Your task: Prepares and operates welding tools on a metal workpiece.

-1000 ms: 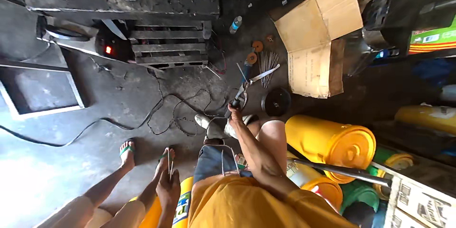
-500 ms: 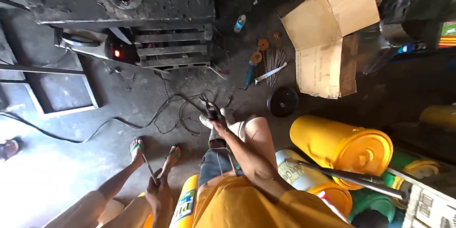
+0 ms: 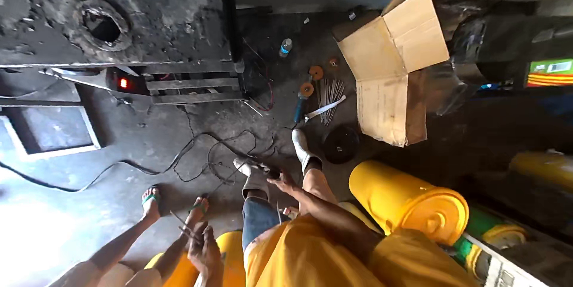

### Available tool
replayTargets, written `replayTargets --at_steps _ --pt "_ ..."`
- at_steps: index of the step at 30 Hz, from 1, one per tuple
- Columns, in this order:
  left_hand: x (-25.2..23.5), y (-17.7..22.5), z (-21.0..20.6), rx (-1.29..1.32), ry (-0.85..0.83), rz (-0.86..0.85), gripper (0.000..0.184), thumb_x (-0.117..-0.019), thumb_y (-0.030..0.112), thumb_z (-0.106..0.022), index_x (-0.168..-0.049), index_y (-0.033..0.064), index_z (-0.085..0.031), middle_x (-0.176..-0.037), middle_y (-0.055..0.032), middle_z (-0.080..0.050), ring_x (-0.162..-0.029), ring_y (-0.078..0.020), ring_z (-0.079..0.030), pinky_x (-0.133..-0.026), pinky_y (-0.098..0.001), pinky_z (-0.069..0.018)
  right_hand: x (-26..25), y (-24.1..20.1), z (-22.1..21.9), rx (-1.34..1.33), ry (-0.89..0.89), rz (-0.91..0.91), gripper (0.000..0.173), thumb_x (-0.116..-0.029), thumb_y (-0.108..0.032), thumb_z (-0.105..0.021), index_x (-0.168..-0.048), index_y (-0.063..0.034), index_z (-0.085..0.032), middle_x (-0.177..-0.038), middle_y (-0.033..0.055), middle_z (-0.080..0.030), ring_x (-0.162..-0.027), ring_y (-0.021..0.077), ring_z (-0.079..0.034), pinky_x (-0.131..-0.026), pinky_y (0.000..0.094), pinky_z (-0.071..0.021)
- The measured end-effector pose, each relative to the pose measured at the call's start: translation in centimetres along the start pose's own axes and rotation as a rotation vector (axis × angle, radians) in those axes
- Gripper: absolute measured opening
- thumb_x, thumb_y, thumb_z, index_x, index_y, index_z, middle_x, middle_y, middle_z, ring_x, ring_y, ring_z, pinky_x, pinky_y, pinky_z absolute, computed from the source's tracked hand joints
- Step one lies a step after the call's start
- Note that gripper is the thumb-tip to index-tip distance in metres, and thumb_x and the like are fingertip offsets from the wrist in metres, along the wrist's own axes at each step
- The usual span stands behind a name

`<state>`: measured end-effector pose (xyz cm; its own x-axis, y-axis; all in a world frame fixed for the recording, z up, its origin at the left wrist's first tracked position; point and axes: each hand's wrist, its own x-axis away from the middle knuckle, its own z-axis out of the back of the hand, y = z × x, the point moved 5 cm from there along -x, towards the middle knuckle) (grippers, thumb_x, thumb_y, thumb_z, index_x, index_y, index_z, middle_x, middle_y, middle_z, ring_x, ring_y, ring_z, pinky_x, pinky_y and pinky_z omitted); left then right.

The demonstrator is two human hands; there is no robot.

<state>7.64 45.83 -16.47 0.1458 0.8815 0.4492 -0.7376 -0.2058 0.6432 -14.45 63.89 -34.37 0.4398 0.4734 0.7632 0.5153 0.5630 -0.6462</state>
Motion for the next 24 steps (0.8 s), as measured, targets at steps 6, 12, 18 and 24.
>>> replayTargets --at_steps 6,12,18,24 --pt "3.8 1.4 -4.9 0.084 -0.051 0.140 0.025 -0.1005 0.011 -0.059 -0.120 -0.0041 -0.065 -0.090 -0.0035 -0.066 -0.062 -0.0002 -0.052 -0.056 -0.0190 -0.0455 1.1 -2.6 2.9 -0.076 0.069 0.013 0.067 -0.0891 -0.017 -0.080 -0.145 0.0027 -0.050 -0.140 0.0212 -0.060 -0.130 0.0234 -0.059 -0.113 0.0371 -0.0461" --pt "0.1 2.6 -2.1 -0.092 -0.289 -0.006 0.026 -0.1000 0.015 -0.062 -0.119 -0.0018 -0.067 -0.100 -0.0101 -0.071 -0.083 -0.0096 -0.064 -0.079 -0.0308 -0.0539 2.7 -8.0 0.5 -0.324 0.255 -0.129 0.068 -0.0916 -0.016 -0.077 -0.150 -0.0025 -0.045 -0.144 0.0188 -0.056 -0.132 0.0236 -0.055 -0.111 0.0414 -0.0468" --pt "-5.0 -0.4 8.1 -0.003 -0.108 0.019 0.027 -0.1017 0.016 -0.060 -0.119 -0.0041 -0.066 -0.103 -0.0108 -0.070 -0.085 -0.0098 -0.063 -0.079 -0.0307 -0.0536 6.5 -18.4 -11.6 -1.008 0.003 -0.089 0.034 -0.1065 -0.017 -0.053 -0.139 -0.0115 -0.044 -0.112 0.0140 -0.065 -0.098 0.0277 -0.067 -0.081 0.0475 -0.0585" --pt "-6.5 4.1 13.8 0.485 0.031 0.128 0.016 -0.1042 0.015 -0.056 -0.109 0.0055 -0.068 -0.069 0.0080 -0.063 -0.049 0.0011 -0.050 -0.043 -0.0161 -0.0418 10.3 -28.3 -12.3 -0.680 -0.020 0.352 0.037 -0.0980 -0.012 -0.059 -0.130 -0.0011 -0.044 -0.083 0.0086 -0.059 -0.066 0.0176 -0.062 -0.058 0.0335 -0.0573"
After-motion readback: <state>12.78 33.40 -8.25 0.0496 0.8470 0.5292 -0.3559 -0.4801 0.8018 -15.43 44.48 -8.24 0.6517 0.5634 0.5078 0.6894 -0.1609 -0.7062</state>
